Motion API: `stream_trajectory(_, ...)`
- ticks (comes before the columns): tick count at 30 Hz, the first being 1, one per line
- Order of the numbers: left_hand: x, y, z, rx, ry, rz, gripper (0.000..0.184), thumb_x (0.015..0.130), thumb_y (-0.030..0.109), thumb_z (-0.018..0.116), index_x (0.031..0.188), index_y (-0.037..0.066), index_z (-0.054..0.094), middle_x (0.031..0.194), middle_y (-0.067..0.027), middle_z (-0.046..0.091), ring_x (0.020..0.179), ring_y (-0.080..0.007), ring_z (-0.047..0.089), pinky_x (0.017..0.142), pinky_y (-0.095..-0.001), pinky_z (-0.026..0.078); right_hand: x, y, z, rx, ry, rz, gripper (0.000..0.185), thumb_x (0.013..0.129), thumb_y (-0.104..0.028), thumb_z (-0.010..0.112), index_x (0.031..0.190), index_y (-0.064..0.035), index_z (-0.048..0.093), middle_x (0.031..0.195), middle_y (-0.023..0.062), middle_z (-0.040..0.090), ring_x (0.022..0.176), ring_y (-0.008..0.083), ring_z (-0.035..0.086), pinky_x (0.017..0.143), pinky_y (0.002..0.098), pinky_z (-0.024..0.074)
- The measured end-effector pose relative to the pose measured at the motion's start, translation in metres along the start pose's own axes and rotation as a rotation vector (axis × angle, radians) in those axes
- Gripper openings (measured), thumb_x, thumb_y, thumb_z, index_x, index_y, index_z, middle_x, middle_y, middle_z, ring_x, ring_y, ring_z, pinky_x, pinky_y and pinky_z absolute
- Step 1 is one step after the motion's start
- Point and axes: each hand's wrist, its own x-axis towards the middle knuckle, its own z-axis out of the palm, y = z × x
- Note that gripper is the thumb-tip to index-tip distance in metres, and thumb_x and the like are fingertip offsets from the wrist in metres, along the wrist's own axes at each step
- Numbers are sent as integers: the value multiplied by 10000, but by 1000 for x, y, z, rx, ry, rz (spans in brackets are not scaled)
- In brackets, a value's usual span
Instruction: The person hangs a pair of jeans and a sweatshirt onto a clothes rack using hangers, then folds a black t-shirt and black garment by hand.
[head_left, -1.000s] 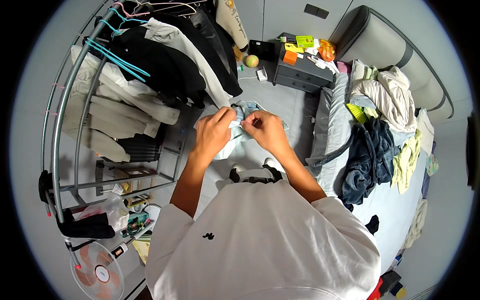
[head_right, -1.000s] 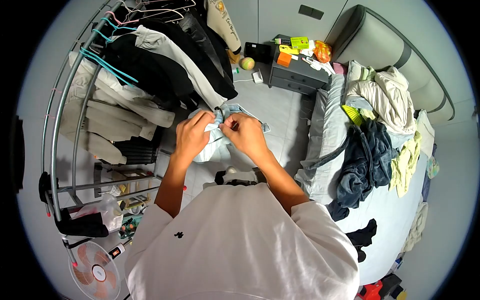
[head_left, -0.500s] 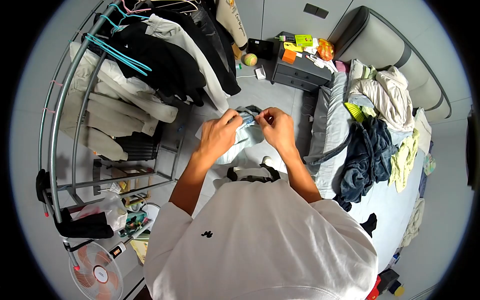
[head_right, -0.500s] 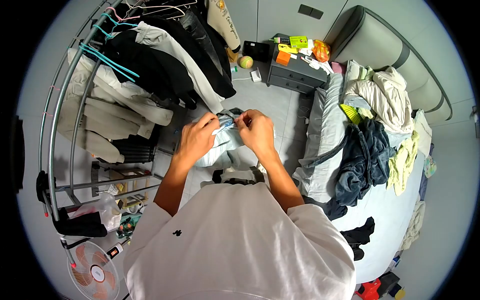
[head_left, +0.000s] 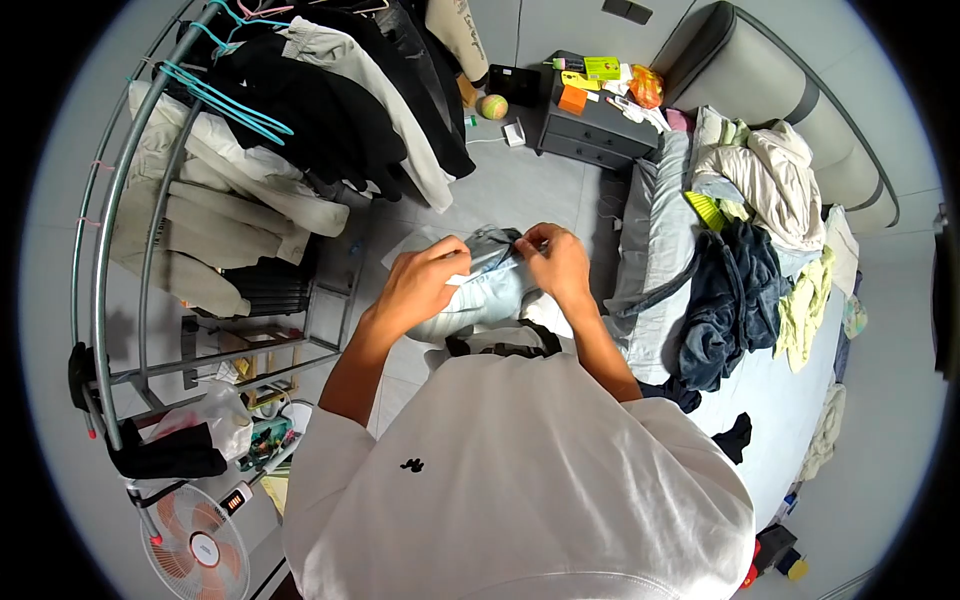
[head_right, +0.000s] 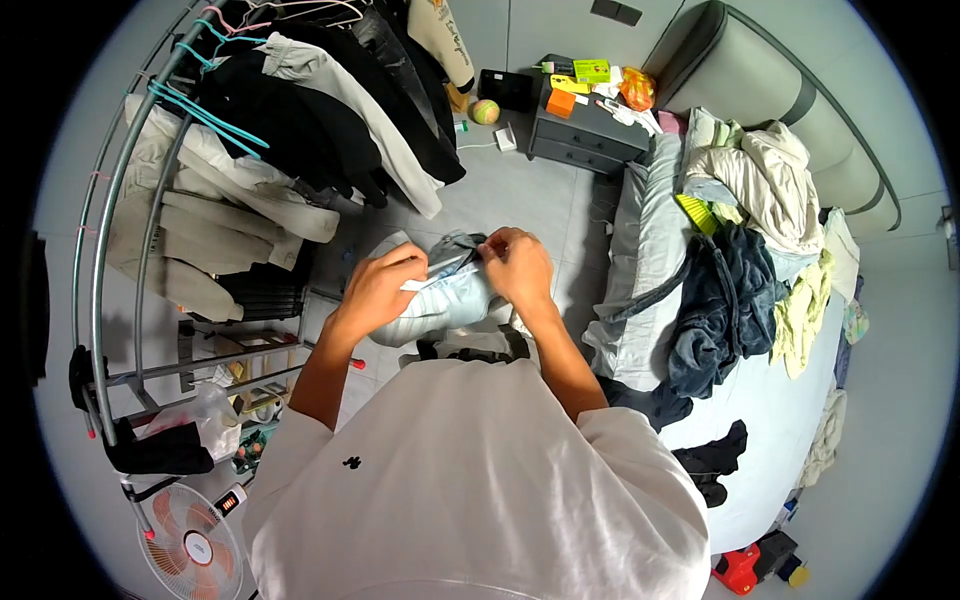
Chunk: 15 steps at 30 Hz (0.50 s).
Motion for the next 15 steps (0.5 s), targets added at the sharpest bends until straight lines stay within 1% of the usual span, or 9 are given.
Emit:
stream_trajectory(1, -3, -1, 0, -45, 18, 13, 207, 678, -87, 659, 845, 19, 599, 946, -55, 622, 754, -305, 634, 625, -373, 495, 2, 5, -1, 1, 0, 4, 159, 817, -211, 721, 855, -56, 729, 819, 100, 718, 842, 270, 654, 742, 399, 505)
stream_trajectory(4, -11, -3, -4, -80, 31, -36, 169, 686, -96, 650, 816, 2, 607, 918, -63, 627, 742, -289, 636, 623, -356, 488, 5, 16, -2, -16, 33, 3, 168, 812, -215, 724, 848, -52, 728, 829, 101, 700, 847, 276, 630, 759, 396, 497)
stream_trajectory(5, -14, -5, -3, -74, 41, -41, 178, 680, -98, 648, 816, 10, 611, 916, -56, 628, 738, -285, 636, 618, -358, 487, 7, 22, 2, -38, 57, -39, 175, 809, -216, 726, 845, -45, 725, 837, 103, 675, 848, 278, 615, 770, 396, 491)
stream_trajectory(7, -19, -9, 0, -62, 60, -47, 198, 669, -102, 642, 817, 27, 617, 913, -42, 631, 730, -276, 637, 608, -364, 485, 9, 24, 3, -28, 45, -12, 176, 811, -214, 727, 844, -41, 724, 843, 104, 661, 850, 277, 616, 766, 400, 490)
stream_trajectory(11, -27, -3, -1, -23, 102, -83, 173, 673, -91, 646, 800, 26, 628, 903, -41, 634, 734, -274, 636, 613, -362, 489, 9, 19, 0, 13, 42, 44, 176, 809, -208, 732, 846, -37, 723, 839, 102, 651, 872, 271, 615, 771, 402, 488)
stream_trajectory(15, -35, 4, 4, -33, 167, -93, 136, 685, -75, 667, 769, 28, 642, 884, -41, 634, 744, -262, 636, 620, -358, 491, 8, 13, 0, 13, 87, -50, 154, 817, -178, 723, 858, -31, 715, 859, 107, 638, 832, 296, 605, 756, 414, 482)
